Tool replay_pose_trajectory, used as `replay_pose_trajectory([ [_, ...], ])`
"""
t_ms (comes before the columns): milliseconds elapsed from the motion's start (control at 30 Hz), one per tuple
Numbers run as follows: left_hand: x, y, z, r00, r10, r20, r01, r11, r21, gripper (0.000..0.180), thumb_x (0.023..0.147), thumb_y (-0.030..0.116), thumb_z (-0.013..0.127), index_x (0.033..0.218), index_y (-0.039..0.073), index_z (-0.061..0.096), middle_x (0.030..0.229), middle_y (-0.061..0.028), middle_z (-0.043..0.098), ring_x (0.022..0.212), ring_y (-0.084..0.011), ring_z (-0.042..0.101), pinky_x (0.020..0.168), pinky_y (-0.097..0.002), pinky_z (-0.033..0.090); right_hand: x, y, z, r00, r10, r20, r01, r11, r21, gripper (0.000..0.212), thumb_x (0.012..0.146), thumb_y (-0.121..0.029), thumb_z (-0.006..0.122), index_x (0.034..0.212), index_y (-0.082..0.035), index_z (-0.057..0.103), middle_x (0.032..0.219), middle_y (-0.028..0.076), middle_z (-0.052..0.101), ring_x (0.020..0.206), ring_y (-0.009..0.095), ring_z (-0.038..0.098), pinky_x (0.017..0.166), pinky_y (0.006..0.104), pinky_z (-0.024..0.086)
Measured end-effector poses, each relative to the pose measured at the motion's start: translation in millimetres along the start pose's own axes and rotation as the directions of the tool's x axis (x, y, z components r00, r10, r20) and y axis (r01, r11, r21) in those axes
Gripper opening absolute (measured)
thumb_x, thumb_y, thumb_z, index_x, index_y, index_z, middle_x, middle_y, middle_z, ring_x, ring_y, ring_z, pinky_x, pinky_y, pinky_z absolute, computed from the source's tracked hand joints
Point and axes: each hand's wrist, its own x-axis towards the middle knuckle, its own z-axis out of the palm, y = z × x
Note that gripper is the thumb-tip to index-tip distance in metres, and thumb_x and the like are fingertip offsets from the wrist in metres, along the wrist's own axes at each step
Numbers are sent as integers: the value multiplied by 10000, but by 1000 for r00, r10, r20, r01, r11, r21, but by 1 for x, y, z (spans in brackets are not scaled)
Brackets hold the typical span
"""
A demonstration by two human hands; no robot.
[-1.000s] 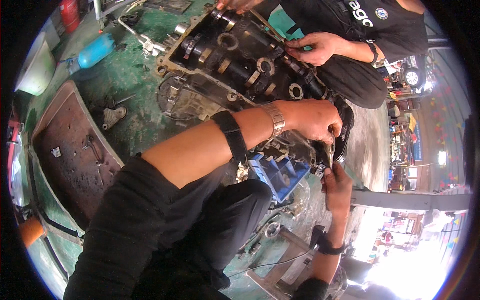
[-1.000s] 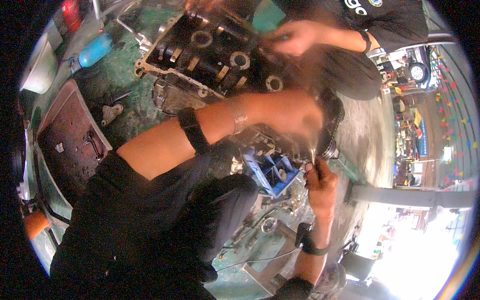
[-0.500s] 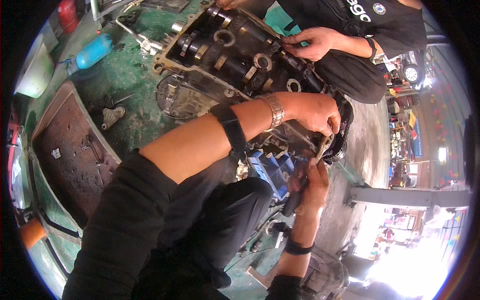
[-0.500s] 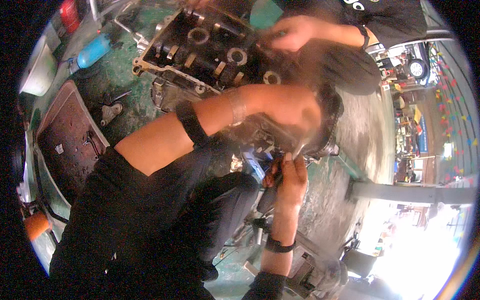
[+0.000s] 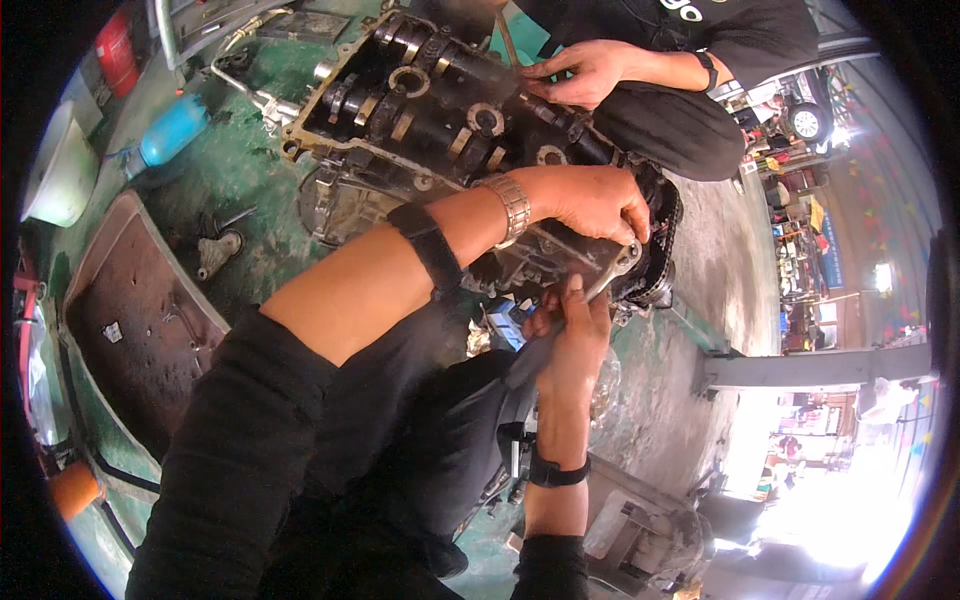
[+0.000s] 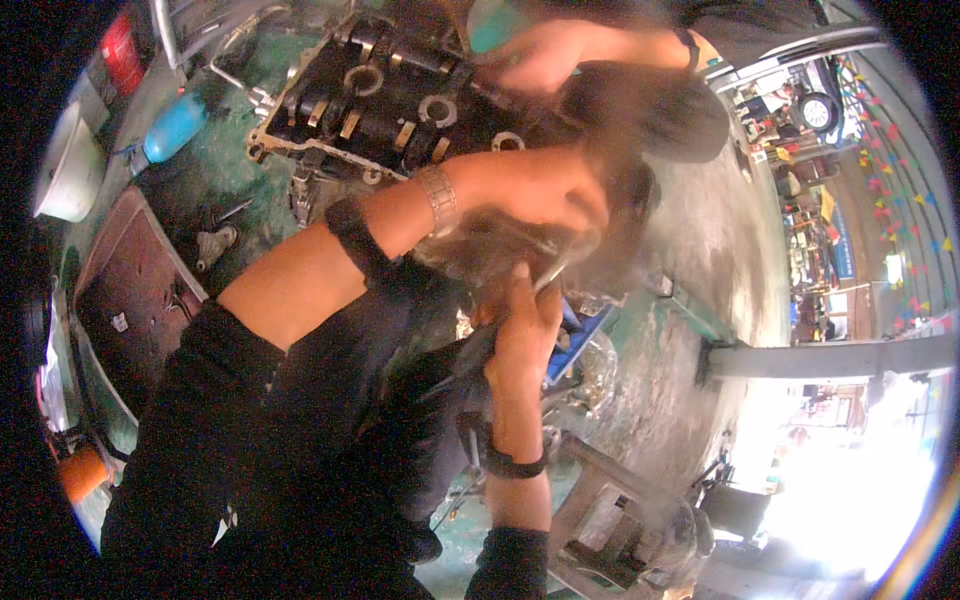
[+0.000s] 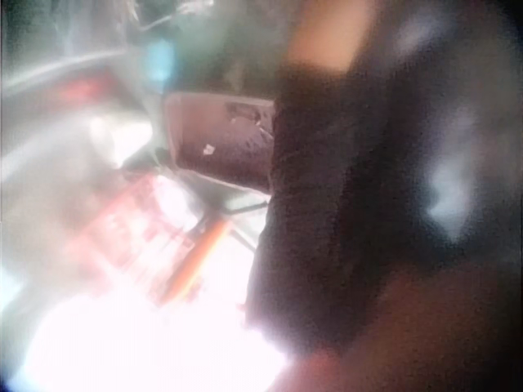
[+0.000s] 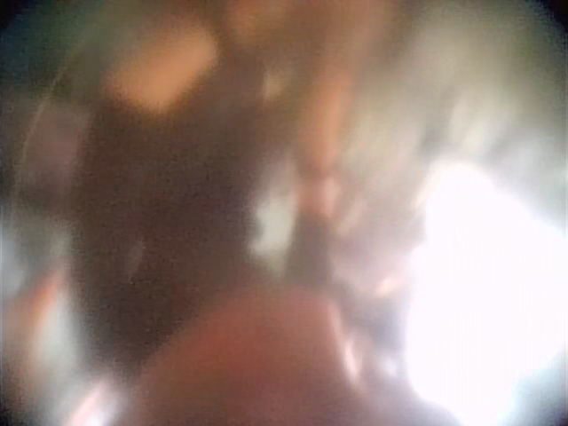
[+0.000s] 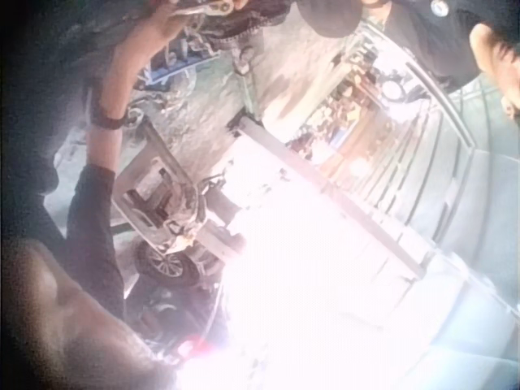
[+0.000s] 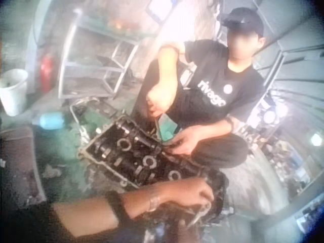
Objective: The person uses a wrench to tighten bolts on an engine block while another person assists nearby. The camera wearer repeatedly positions the wrench and turns it to secure fasteners on the engine's cylinder head.
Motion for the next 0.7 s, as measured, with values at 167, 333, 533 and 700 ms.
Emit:
replay_pose_trajectory([
  [167, -3, 5, 1, 999, -26, -27, 26, 1000, 10, 265, 781, 160, 687, 1016, 40, 709, 977, -114, 716, 893, -230, 683, 824, -324, 510, -23, 13, -2, 1000, -22, -14, 22, 999, 27, 255, 915, -119, 590, 1129, -26, 486, 787, 49, 552, 602, 132, 503, 526, 267, 452],
  [333, -4, 5, 4, 996, -21, -83, 20, 1000, -12, 243, 812, 172, 657, 995, 19, 699, 944, -151, 706, 863, -253, 682, 812, -339, 507, -36, 24, -20, 994, -1, -113, 3, 1000, 11, 180, 923, -80, 593, 1084, -31, 528, 764, 10, 553, 578, 89, 501, 478, 238, 443],
  [533, -4, 6, 5, 987, -16, -160, 18, 1000, 10, 266, 864, 233, 606, 942, -10, 681, 877, -195, 684, 797, -274, 675, 756, -373, 504, -24, 0, -64, 987, -111, -120, 70, 950, -305, 94, 929, -140, 612, 936, -46, 607, 641, -30, 529, 498, 52, 441, 439, 209, 334],
  [700, -3, 5, 8, 980, -50, -193, 47, 999, -17, 280, 872, 260, 593, 915, 0, 688, 843, -190, 684, 749, -274, 673, 732, -376, 507, 5, -32, -99, 987, -146, 63, 156, 818, -554, 136, 921, -168, 626, 890, -37, 602, 617, -32, 516, 469, 49, 441, 418, 206, 345],
])
